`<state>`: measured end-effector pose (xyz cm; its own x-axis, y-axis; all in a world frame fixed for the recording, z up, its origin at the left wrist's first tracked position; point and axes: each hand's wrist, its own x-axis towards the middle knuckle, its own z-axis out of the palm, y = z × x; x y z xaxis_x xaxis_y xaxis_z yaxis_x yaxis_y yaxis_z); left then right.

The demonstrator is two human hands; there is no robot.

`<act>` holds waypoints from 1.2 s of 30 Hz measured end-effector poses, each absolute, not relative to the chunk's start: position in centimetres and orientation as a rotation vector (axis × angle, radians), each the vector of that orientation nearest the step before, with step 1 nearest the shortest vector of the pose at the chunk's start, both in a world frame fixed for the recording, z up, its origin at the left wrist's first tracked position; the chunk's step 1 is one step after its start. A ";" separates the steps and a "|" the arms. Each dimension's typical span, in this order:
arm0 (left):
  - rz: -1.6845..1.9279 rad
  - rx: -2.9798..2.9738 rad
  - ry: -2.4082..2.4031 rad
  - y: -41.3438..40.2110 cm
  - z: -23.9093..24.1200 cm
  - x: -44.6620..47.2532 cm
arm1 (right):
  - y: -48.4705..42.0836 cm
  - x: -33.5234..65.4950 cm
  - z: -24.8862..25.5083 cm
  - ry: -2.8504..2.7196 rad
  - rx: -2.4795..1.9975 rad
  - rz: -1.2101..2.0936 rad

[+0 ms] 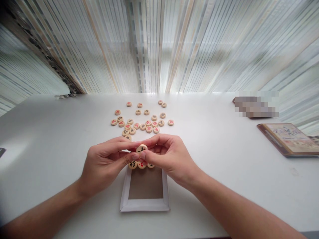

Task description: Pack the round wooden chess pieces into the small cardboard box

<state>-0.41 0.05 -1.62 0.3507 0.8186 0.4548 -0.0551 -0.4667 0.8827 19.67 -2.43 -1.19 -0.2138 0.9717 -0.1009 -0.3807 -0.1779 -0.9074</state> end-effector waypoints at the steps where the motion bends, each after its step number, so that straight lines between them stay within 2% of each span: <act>1: 1.241 1.728 0.684 0.1 -1.6 -0.4 | -2.4 19.7 -1.2 -0.955 -0.893 1.624; 22: 1.154 1.529 0.729 -0.4 -1.3 -0.2 | -2.3 19.8 -1.5 -0.999 -0.861 1.624; 36: 1.209 1.665 0.763 -0.3 -1.7 -0.4 | -2.3 19.5 -1.2 -1.054 -0.877 1.430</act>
